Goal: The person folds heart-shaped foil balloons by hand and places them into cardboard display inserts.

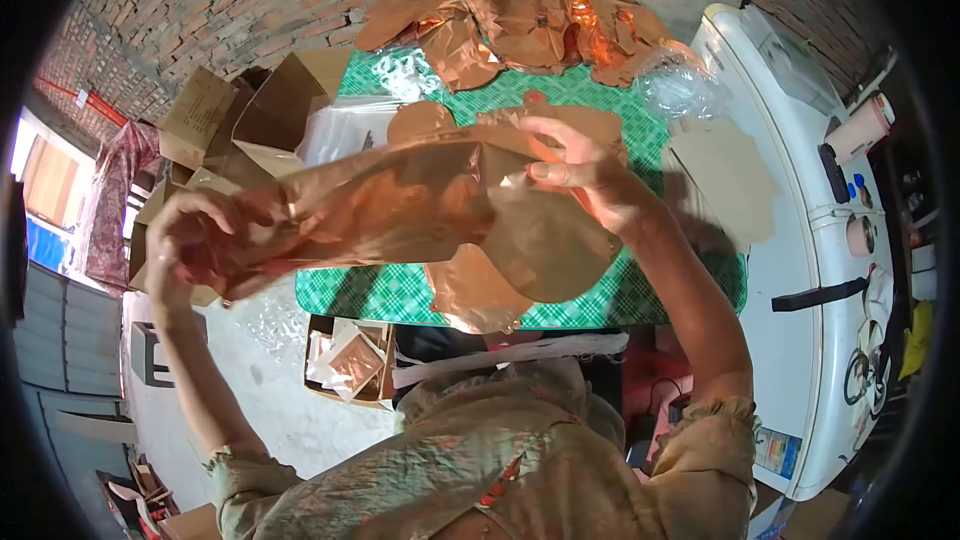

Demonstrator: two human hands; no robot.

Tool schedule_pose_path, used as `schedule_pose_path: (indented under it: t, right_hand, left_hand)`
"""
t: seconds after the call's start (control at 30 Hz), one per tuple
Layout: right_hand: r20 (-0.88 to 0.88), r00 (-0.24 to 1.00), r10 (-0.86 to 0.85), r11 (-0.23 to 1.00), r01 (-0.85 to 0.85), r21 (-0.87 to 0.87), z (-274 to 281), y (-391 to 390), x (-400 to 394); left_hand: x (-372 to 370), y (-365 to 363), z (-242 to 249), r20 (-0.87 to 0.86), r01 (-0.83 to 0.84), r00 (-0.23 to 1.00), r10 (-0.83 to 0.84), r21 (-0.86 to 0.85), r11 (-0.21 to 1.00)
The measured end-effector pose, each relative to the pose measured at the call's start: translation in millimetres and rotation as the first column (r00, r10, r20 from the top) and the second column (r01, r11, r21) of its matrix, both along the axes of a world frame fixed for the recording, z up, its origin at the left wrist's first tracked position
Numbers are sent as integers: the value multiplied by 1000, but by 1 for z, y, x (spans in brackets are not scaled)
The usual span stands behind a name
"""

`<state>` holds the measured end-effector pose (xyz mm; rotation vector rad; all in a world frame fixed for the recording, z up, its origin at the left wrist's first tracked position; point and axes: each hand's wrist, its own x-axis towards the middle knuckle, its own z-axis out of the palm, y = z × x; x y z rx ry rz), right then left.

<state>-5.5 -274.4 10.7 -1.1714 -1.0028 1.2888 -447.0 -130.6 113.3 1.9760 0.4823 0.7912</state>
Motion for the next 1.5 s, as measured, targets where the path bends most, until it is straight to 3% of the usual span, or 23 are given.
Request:
schedule_pose_path:
  t: [0.07, 0.13, 0.2, 0.23, 0.27, 0.33, 0.37, 0.47, 0.57, 0.63, 0.67, 0.73, 0.83, 0.93, 1.07, 1.13, 1.17, 1.37, 1.5]
  right_hand:
    - [40, 999, 18, 1000, -18, 8, -21, 1, 23]
    - [76, 996, 47, 999, -45, -23, -27, -4, 34]
    - [71, 992, 101, 990, -94, -104, -28, -9, 46]
    - [228, 972, 59, 991, -29, -133, -25, -13, 48]
    - [223, 971, 88, 990, -60, -130, -20, -15, 47]
    - [211, 965, 153, 984, -129, -124, -6, -15, 40]
    - [288, 946, 149, 983, -110, -147, -5, -14, 44]
    - [278, 955, 102, 984, -56, -170, 5, -16, 39]
    - [396, 898, 192, 975, -127, -184, 11, -12, 49]
    - [581, 793, 182, 981, -187, -53, 4, -8, 59]
    - [693, 692, 201, 976, -202, -81, 6, -6, 65]
    - [866, 444, 231, 964, -222, -144, 23, 0, 66]
    - [933, 177, 313, 942, -184, -281, 15, 33, 82]
    - [946, 209, 248, 968, -101, -231, -10, 60, 98]
    - [997, -37, 71, 986, -146, -75, -38, 102, 127]
    - [979, -197, -58, 991, -133, 32, -51, 119, 131]
    - [986, -142, -90, 980, -186, 63, -57, 128, 136]
    - [993, -103, -57, 959, -283, 26, -67, 156, 136]
    - [995, -65, -82, 935, -349, 54, -104, 184, 182]
  left_hand:
    - [-3, -15, -43, 15, -120, 992, 124, -156, 980]
    - [8, -33, -79, 41, -93, 994, 100, -159, 983]
    - [10, -53, -115, -9, -181, 981, 195, -424, 887]
    - [11, -59, -135, 26, -165, 981, 195, -434, 886]
    - [11, -65, -151, 60, -150, 979, 196, -442, 884]
    - [13, -81, -169, -2, -251, 960, 279, -444, 860]
    - [12, -87, -175, -15, -258, 959, 284, -470, 844]
    - [16, -105, -174, -68, -318, 939, 336, -539, 780]
    - [8, -120, -179, -200, -312, 950, 240, -628, 713]
    - [11, -127, -179, -221, -237, 969, 106, -732, 639]
    - [14, -132, -180, -224, -202, 974, 37, -779, 593]
    - [27, -143, -196, -228, -192, 973, 25, -752, 630]
    - [44, -141, -200, -345, -220, 935, -83, -745, 630]
    - [77, -140, -197, -381, -226, 923, -56, -653, 722]
    - [105, -132, -210, -318, -287, 941, 119, -557, 779]
    - [110, -127, -204, -373, -322, 920, 120, -543, 775]
    - [109, -127, -208, -368, -317, 922, 119, -543, 777]
    - [90, -142, -222, -301, -351, 932, 203, -606, 714]
    - [82, -151, -214, -416, -412, 896, 154, -653, 635]
